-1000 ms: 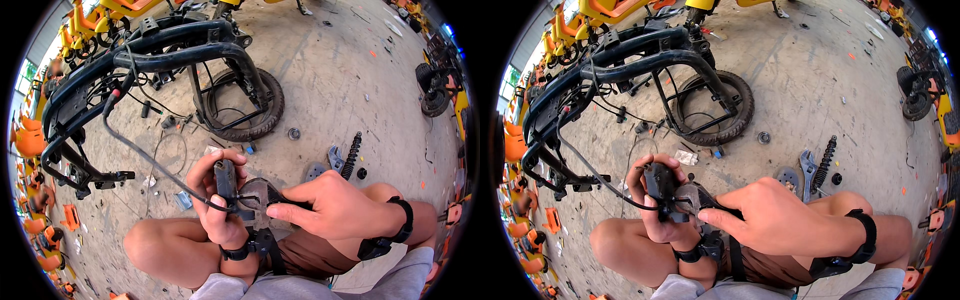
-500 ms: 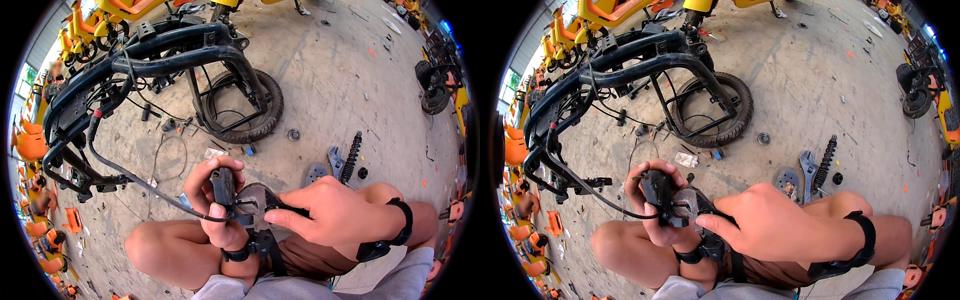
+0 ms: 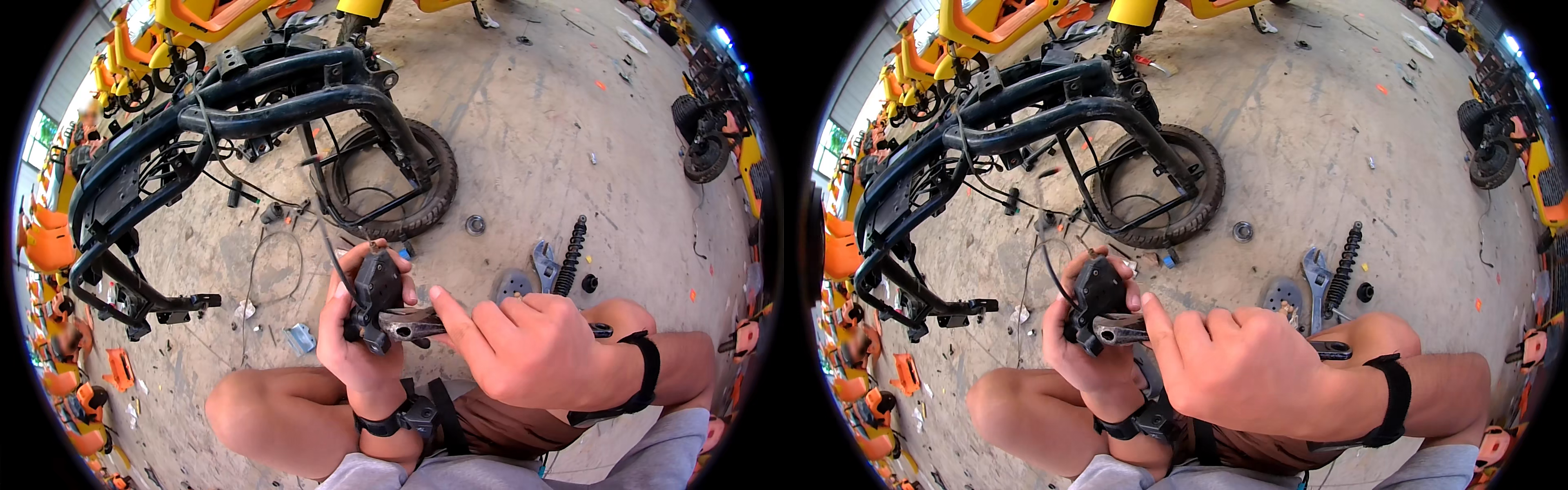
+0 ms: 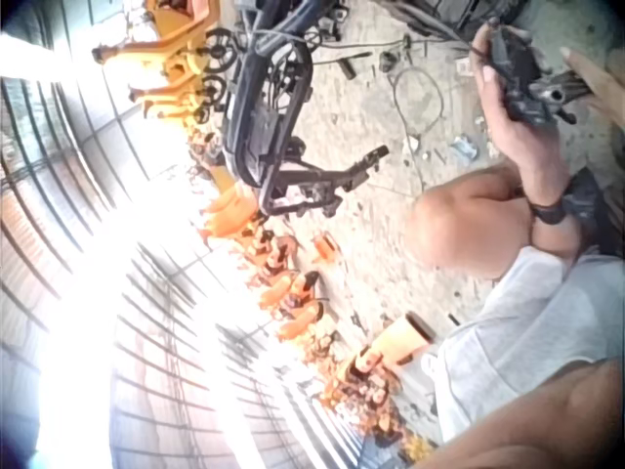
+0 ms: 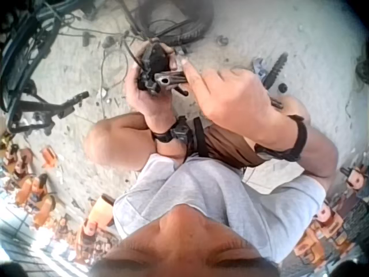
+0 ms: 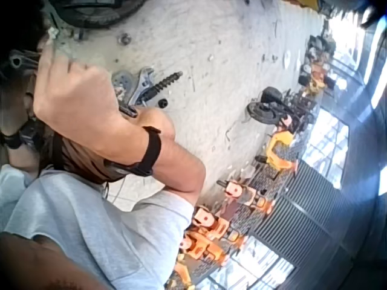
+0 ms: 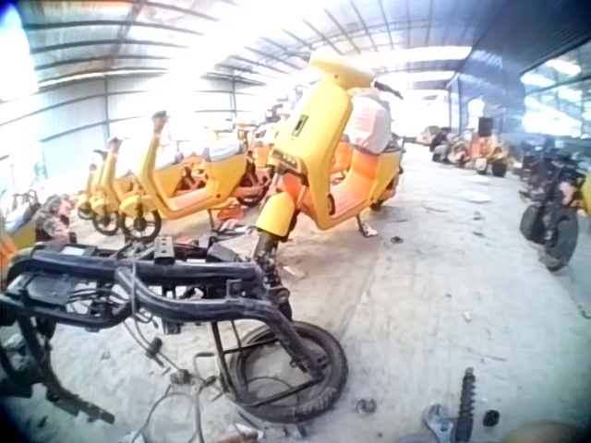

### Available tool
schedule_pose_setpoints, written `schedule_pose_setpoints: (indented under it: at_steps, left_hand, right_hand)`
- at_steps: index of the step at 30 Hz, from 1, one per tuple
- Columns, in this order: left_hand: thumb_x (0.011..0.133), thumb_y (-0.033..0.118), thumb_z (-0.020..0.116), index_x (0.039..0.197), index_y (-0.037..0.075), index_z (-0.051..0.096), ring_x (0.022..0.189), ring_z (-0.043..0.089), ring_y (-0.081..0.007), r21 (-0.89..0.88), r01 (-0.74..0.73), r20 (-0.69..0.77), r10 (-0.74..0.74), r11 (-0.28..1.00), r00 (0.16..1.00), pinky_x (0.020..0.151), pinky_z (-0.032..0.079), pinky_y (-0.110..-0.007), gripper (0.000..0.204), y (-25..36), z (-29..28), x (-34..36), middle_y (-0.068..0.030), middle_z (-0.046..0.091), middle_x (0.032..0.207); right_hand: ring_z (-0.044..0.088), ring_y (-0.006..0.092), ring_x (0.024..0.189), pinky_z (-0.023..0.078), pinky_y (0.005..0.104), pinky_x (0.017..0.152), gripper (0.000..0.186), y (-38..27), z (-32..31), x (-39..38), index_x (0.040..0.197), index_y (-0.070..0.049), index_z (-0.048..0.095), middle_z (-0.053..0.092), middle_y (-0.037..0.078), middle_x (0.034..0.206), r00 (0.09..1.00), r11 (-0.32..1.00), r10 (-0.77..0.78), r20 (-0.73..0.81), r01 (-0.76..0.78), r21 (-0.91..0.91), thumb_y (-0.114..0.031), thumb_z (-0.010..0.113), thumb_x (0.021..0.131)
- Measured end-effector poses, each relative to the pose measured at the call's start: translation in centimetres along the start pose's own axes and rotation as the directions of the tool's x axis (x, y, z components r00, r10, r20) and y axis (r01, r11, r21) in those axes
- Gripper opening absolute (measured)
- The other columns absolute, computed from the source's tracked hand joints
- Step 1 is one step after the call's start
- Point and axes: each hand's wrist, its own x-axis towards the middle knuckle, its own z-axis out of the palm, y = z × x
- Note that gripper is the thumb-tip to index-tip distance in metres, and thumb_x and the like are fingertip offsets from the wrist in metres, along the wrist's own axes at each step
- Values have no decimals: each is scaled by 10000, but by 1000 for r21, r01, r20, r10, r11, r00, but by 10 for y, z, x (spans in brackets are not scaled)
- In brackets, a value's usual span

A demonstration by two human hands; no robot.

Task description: The person sits on the floor and uses pliers to repeatedly squeeze and adjust a small black plastic component with a wire attached. The person rotates the component and repositions the pliers multiple times while working on the same part.

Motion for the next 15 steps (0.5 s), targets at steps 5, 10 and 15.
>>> schedule_pose_setpoints:
  at_steps: [5,10,15]
  left_hand:
    - [878,358,434,1255,-77,486,777,569,-251,28,-35,63,33,999,997,704,473,-342,577,2,-3,2,-237,578,1047]
    - [895,388,428,1303,-6,458,779,532,-261,-18,-163,60,164,986,985,505,418,-302,568,5,-3,1,-215,519,1054]
    - [882,423,486,1326,5,411,827,537,-258,-7,-297,90,296,955,951,597,467,-330,614,5,-13,0,-234,520,1056]
  right_hand:
    - [452,104,434,345,232,390,366,3,-2,1,1076,-2,702,406,-16,594,997,988,72,1,-72,140,-152,663,744]
    - [516,136,434,381,260,391,312,3,-7,2,1046,-28,703,467,17,582,993,959,117,11,-116,258,-264,718,842]
    - [540,330,493,413,388,449,331,1,-5,7,892,-11,694,547,163,570,888,530,271,372,-460,712,-340,666,898]
